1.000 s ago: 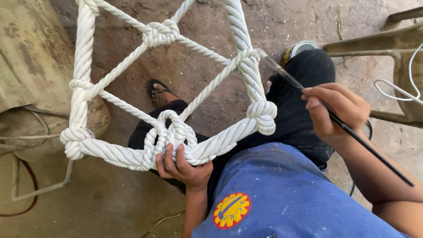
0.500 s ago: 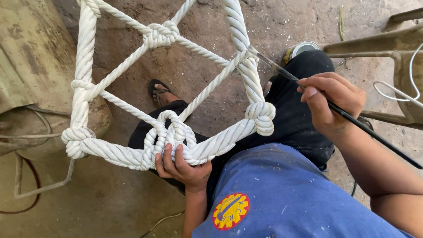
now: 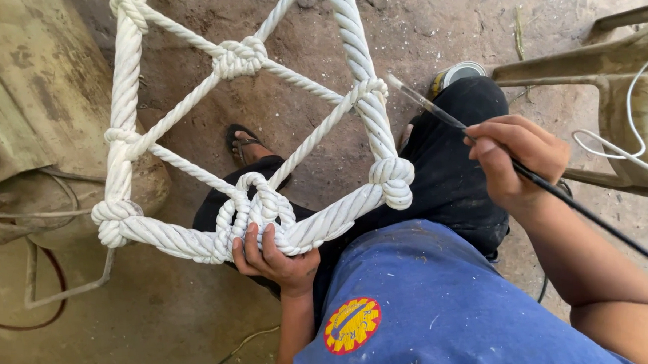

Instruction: The person paints a knotted rope chair frame using a brush and a small can of paint while sitting on the floor.

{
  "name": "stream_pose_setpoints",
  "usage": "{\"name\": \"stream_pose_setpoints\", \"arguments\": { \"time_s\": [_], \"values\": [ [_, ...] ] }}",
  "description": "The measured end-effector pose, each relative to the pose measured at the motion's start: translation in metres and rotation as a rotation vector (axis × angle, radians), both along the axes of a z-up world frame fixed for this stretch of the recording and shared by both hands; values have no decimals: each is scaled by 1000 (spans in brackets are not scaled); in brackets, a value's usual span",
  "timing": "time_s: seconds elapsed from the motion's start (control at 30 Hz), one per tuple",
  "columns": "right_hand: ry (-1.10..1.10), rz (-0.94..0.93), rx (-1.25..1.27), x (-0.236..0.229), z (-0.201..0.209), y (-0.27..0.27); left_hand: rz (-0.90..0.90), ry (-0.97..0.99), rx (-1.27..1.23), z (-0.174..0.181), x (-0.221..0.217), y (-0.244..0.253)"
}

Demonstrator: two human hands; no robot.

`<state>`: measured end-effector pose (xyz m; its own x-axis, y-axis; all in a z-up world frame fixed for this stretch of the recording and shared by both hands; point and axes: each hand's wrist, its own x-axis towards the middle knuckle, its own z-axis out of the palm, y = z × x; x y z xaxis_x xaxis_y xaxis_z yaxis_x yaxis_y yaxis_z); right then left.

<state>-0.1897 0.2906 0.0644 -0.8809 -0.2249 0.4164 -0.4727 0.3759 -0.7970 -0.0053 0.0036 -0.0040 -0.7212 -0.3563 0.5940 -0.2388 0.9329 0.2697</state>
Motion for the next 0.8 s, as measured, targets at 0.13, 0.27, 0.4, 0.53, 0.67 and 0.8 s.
{"name": "stream_pose_setpoints", "arguments": {
  "time_s": [0.13, 0.27, 0.4, 0.53, 0.67, 0.8],
  "values": [
    [-76, 50, -23, 0, -5, 2, -7, 7, -1, 0, 1, -1],
    [-40, -26, -41, -1, -14, 3, -9, 0, 0, 2, 1, 0],
    [-84, 53, -60, -4, -6, 3, -13, 13, 4, 1, 0, -1],
    [-145, 79, -59, -14, -5, -7, -16, 6, 7, 0, 1, -1],
    [130, 111, -61, -34, -23, -18, -43, 62, -114, -23, 8, -15],
    [165, 145, -69, -37, -14, -24, -40, 53, -101, -20, 10, -11]
  ]
}}
